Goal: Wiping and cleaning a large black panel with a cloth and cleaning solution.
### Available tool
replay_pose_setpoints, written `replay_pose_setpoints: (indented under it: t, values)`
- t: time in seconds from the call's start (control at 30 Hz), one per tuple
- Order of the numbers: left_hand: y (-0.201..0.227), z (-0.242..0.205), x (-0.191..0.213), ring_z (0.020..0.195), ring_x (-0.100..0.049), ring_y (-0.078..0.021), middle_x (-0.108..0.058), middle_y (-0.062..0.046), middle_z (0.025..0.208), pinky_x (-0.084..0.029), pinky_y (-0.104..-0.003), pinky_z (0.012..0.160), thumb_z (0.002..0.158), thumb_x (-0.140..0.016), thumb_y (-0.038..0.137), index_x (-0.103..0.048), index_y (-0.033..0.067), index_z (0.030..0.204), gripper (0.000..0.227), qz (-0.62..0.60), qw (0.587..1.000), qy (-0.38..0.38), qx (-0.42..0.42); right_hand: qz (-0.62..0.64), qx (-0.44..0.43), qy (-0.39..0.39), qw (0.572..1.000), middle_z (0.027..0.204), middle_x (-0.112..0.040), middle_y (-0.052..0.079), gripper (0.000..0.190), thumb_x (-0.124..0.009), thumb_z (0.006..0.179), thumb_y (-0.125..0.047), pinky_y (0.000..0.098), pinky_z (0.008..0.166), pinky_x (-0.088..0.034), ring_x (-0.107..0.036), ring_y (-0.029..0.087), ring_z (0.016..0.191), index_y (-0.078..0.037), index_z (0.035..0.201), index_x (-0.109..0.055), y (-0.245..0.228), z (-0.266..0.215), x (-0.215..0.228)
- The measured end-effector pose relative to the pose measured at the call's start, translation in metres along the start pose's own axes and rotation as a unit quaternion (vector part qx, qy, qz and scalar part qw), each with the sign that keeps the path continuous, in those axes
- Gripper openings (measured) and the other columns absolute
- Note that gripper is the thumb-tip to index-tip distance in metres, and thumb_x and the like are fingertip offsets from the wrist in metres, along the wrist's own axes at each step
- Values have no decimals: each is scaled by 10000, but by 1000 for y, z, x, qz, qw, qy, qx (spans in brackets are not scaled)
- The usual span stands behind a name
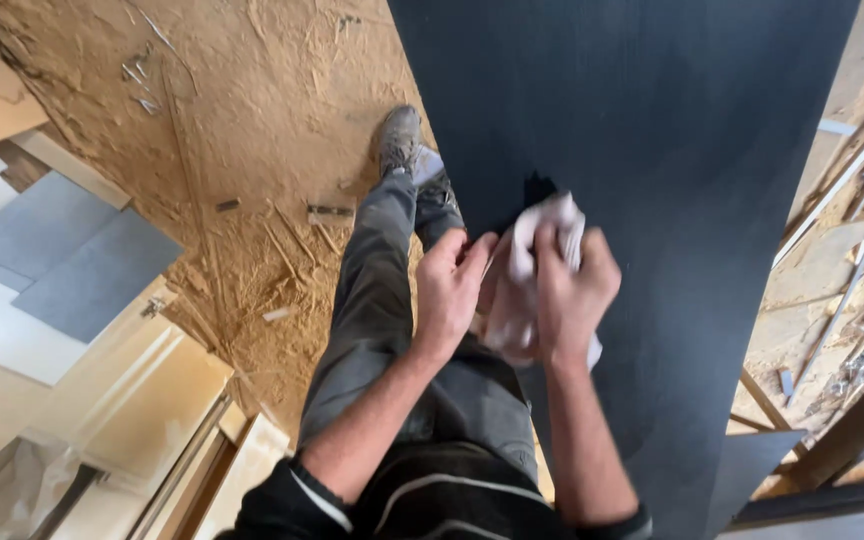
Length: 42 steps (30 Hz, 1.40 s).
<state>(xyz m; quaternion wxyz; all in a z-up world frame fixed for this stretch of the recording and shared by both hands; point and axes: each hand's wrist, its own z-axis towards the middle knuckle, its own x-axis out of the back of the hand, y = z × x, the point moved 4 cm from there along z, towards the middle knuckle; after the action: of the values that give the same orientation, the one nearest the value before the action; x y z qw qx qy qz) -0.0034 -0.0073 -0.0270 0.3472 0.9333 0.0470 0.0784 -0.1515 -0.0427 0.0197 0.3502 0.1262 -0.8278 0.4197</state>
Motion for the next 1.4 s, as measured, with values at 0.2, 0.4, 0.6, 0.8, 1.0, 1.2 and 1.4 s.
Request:
replay_pose_setpoints:
  t: [0.2, 0.4, 0.6, 0.8, 1.0, 1.2, 1.4]
  values:
    - [-1, -4, -2, 610, -414, -44, -450, -28, 597, -387, -299, 500, 960, -730, 229, -469, 16, 732, 408, 11, 1000, 0, 16, -23, -9, -3, 1000, 654, -543, 13, 345, -763, 959, -167, 300, 573, -420, -448, 41, 670, -3, 749, -544, -8, 1, 3]
    - [-8, 5, -3, 640, -388, -60, -420, -64, 626, -380, -307, 521, 972, -765, 204, -479, -8, 745, 422, 17, 999, 26, -18, 9, -31, -12, 999, 702, -652, -24, 215, -762, 913, -169, 269, 636, -497, -566, 23, 686, -27, 789, -658, 7, 2, -2]
    - [7, 10, -2, 612, -508, -46, -602, -37, 645, -447, -292, 538, 964, -716, 200, -585, 3, 813, 280, -11, 999, 14, -29, -25, 52, -5, 998, 669, -578, 48, 349, -768, 955, -166, 313, 573, -439, -474, 55, 653, 11, 761, -540, 1, 6, -1]
    - [-13, 5, -3, 577, -537, -68, -624, -43, 656, -452, -296, 527, 978, -664, 184, -636, 19, 890, 189, -18, 1000, 4, 11, 0, 68, -4, 998, 676, -566, 68, 341, -781, 970, -134, 323, 583, -452, -462, 67, 678, 2, 789, -527, -8, 8, -10]
    - [-49, 5, 1, 712, -605, -92, -622, 20, 773, -517, -270, 623, 1057, -495, 498, -642, 60, 902, 488, -172, 975, -26, 141, -147, 66, -25, 987, 596, -544, 108, 387, -880, 848, -174, 332, 512, -449, -440, 86, 556, -20, 727, -545, 57, -48, 21]
    - [-67, 1, -3, 889, -624, -114, -694, 12, 1031, -541, -298, 768, 979, -285, 701, -688, 61, 1168, 780, -276, 938, -110, 180, -54, 90, 52, 993, 692, -588, 94, 355, -877, 958, -169, 319, 596, -480, -500, 130, 655, -32, 834, -575, -24, 18, -19]
    - [-31, 7, -1, 989, -681, -143, -723, -48, 1113, -548, -294, 914, 992, -234, 736, -647, 7, 1257, 878, -387, 900, -149, 133, -120, 227, -21, 966, 790, -659, 155, 212, -830, 895, -102, 377, 648, -532, -657, 295, 685, -45, 845, -631, 26, -35, -9]
